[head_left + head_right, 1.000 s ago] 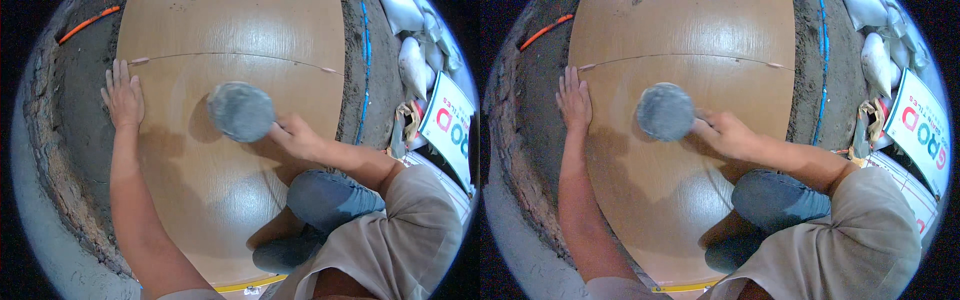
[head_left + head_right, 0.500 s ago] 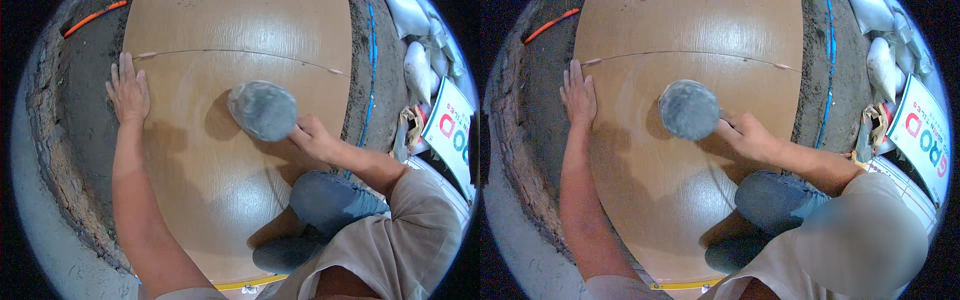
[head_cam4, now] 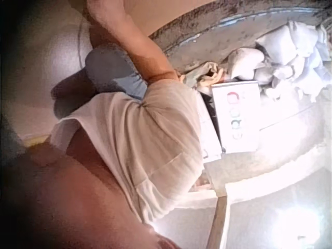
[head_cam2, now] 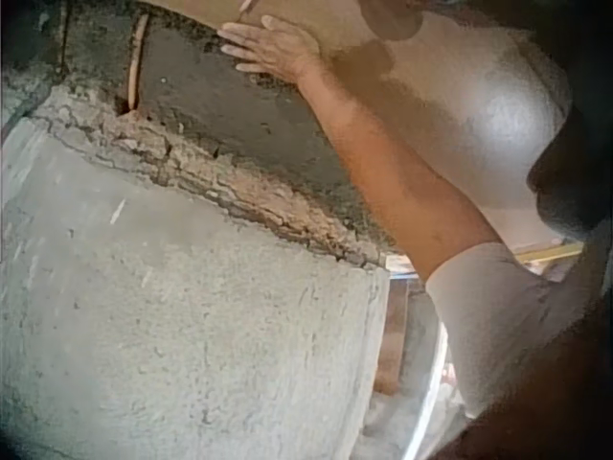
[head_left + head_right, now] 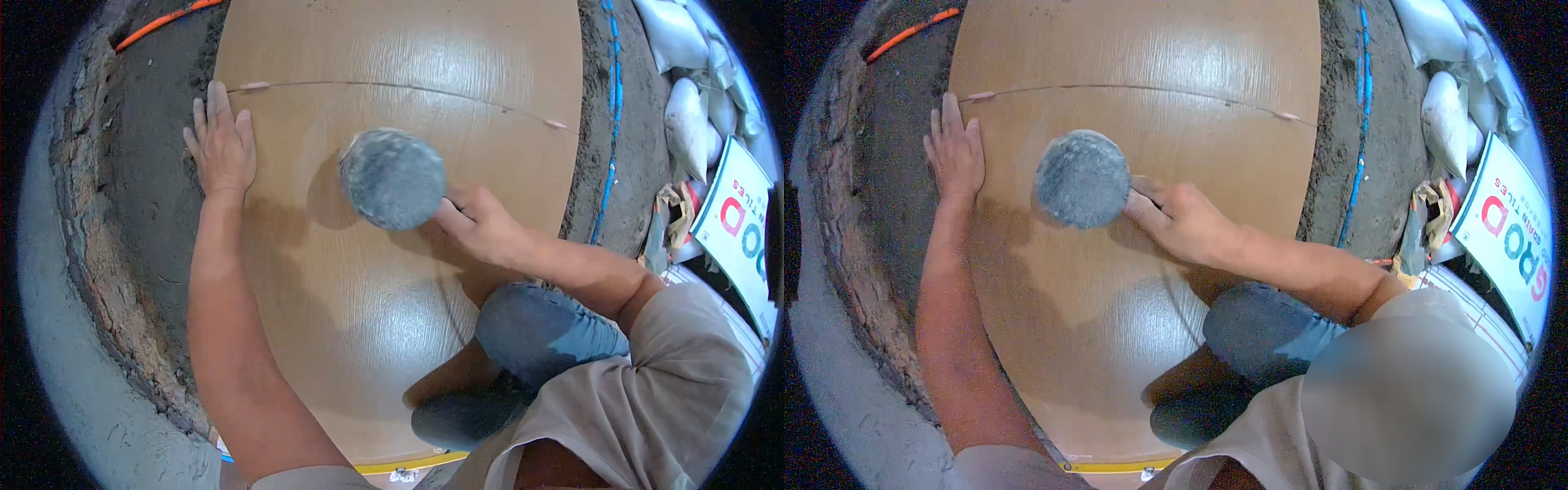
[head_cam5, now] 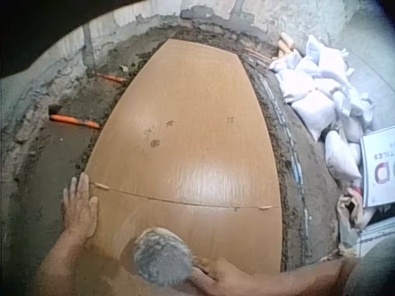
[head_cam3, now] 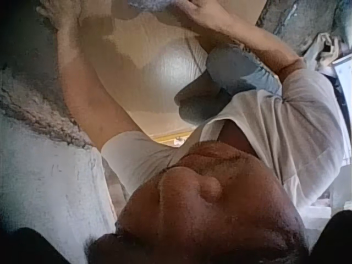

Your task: The person lays floor tiles onto the ground, checks their level using a spirit level, wipes their surfaces with a cloth, and taps them into place using a rubber mallet.

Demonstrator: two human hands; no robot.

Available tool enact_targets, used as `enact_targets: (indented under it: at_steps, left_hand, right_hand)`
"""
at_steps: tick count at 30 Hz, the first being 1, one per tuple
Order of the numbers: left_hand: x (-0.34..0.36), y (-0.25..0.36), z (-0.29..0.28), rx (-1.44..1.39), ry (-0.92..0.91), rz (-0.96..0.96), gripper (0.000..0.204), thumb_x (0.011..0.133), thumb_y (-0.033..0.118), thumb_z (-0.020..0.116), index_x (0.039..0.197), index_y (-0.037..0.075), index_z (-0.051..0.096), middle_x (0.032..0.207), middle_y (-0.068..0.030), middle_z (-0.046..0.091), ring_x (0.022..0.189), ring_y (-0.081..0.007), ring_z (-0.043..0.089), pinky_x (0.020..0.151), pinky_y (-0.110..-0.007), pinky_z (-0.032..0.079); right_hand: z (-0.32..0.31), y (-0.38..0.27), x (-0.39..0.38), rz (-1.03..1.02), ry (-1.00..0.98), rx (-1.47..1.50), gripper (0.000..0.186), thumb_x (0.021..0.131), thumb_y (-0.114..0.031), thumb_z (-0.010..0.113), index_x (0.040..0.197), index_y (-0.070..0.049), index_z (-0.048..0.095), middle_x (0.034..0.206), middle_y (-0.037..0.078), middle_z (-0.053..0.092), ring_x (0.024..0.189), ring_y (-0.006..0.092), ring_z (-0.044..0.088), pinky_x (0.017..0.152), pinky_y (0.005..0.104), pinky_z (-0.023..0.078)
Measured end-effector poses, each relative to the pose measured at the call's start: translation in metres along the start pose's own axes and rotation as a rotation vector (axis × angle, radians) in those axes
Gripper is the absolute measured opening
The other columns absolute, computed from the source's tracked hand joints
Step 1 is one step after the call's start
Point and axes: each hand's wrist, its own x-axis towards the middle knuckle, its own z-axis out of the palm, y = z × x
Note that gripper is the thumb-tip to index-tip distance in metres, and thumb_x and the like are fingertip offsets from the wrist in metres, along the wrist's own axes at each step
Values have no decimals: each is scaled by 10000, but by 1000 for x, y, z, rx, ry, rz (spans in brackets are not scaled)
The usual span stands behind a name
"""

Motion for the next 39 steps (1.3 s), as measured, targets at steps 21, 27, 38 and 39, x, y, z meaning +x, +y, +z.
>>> enact_targets:
  at_steps: [21, 27, 38, 39]
  left_hand:
    - [-3, 1, -5, -27, 19, -31, 591, 942, 358, 357, 1449, 100, 197, 1512, -54, 199, 1397, -276, 148, 1108, -548, 97]
    - [-9, 11, -13, 57, 25, -44, 617, 926, 350, 406, 1439, 75, 203, 1493, -106, 238, 1376, -335, 194, 1083, -583, 130]
    - [-295, 179, -76, -191, -159, -412, 696, 815, 358, 577, 1352, -22, 351, 1435, -222, 297, 1340, -398, 242, 1091, -551, 144]
    - [-322, 195, -79, -201, -240, -453, 689, 815, 366, 571, 1348, -17, 363, 1437, -221, 297, 1341, -402, 238, 1089, -558, 140]
  right_hand:
    - [39, 6, 4, 98, -92, -85, 342, 931, -236, 465, 1176, -8, 535, 931, 255, 619, 862, 412, 613, 753, 430, 483]
    - [50, 40, -4, 61, -54, -190, 312, 927, -249, 453, 1080, 7, 542, 901, 299, 590, 837, 465, 573, 732, 492, 465]
    - [60, 39, -2, 2, 49, -315, 377, 945, -308, 403, 1097, 12, 530, 914, 332, 572, 844, 469, 566, 728, 524, 458]
    - [61, 38, -2, 11, 46, -308, 377, 945, -308, 403, 1097, 12, 530, 914, 332, 572, 844, 469, 566, 728, 524, 458]
